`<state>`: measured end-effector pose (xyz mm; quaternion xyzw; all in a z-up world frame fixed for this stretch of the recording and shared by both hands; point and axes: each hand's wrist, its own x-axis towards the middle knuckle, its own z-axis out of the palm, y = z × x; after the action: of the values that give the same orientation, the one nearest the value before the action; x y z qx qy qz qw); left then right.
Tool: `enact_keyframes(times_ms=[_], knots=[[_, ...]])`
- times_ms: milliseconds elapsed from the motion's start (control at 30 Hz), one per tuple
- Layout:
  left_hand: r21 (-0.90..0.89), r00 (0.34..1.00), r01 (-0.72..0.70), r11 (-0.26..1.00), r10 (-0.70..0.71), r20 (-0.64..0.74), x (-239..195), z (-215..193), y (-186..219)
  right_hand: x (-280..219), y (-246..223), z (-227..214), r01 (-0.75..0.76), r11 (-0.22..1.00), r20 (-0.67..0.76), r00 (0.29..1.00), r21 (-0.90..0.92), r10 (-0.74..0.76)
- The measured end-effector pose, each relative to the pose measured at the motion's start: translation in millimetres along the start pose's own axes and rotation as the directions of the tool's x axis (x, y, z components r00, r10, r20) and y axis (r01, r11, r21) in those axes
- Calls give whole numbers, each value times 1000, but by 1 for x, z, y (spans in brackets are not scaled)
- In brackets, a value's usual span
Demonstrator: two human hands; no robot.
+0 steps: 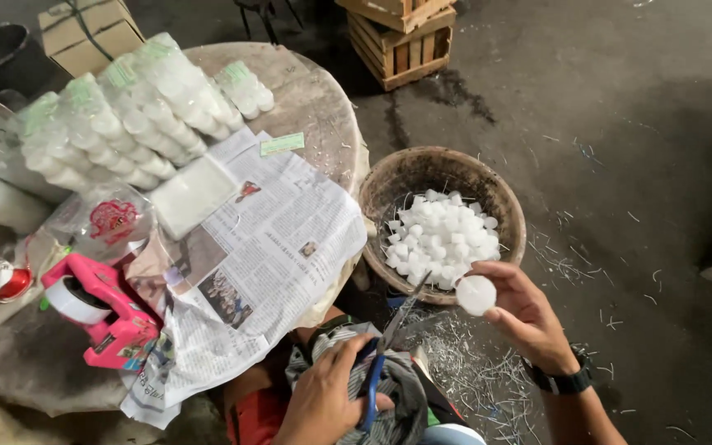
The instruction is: Packaging small candles into plastic bags, trimming the bags with scissors, and sealing them with tape.
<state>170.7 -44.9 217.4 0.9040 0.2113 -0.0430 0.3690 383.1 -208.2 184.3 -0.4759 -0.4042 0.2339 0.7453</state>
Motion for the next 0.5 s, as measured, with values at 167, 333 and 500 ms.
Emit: enact_keyframes(times_ms=[167, 333, 500], knots=[[51, 995, -81, 995, 78, 62, 5, -6, 12, 3, -16, 13, 13, 999, 84, 996, 43, -17], [-13, 992, -114, 993, 115, 55, 9, -7, 32, -2, 0, 13, -69, 992, 39, 997, -103, 73], [-13, 994, -52, 999, 53, 94, 12, -7, 35, -3, 3, 23, -105, 980, 7, 994, -171, 108]])
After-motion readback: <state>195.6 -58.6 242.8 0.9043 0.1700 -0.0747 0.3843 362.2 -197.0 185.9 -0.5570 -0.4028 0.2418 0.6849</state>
